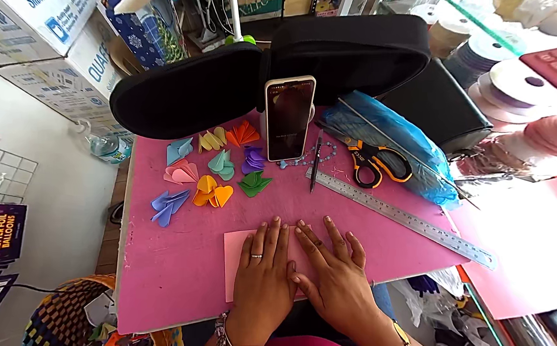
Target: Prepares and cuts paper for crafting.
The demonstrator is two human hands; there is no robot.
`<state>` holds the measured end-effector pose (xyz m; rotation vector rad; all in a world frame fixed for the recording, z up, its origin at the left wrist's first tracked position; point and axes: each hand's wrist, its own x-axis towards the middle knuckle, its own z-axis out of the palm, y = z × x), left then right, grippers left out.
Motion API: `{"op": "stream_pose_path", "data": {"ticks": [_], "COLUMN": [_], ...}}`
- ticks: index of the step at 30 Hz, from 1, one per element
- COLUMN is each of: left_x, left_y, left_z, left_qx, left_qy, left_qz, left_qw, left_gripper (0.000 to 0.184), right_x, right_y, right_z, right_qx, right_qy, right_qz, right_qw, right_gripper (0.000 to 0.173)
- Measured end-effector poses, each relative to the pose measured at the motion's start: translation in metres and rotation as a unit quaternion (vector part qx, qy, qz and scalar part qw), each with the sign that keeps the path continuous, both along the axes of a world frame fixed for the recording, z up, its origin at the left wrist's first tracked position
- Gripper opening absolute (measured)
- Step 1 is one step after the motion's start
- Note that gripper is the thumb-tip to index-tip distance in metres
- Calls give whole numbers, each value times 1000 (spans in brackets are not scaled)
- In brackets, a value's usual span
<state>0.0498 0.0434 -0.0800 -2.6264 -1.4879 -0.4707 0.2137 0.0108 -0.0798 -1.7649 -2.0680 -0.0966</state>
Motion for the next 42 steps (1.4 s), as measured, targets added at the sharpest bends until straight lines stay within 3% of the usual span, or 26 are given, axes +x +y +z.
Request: {"op": "stream_pose_path", "data": {"ticks": [9,14,42], "left_x": [0,1,3], "left_y": [0,0,1], "left_z": [0,2,-3], "left_qx": [-4,-13,-1], "left_qy": [-1,2,1], "left_qz": [4,9,16], "left_qw": [1000,1000,1000], "left_gripper": [59,58,65], "right_x": [1,1,0], "right_y": [-1,-3,-5], "right_z": [1,-6,-12], "right_qx": [-12,12,33], "right_qy": [-4,-55,-93], "right_qz": [-5,-17,-38], "right_qw": [1000,998,994], "right_gripper": [78,58,60]}}
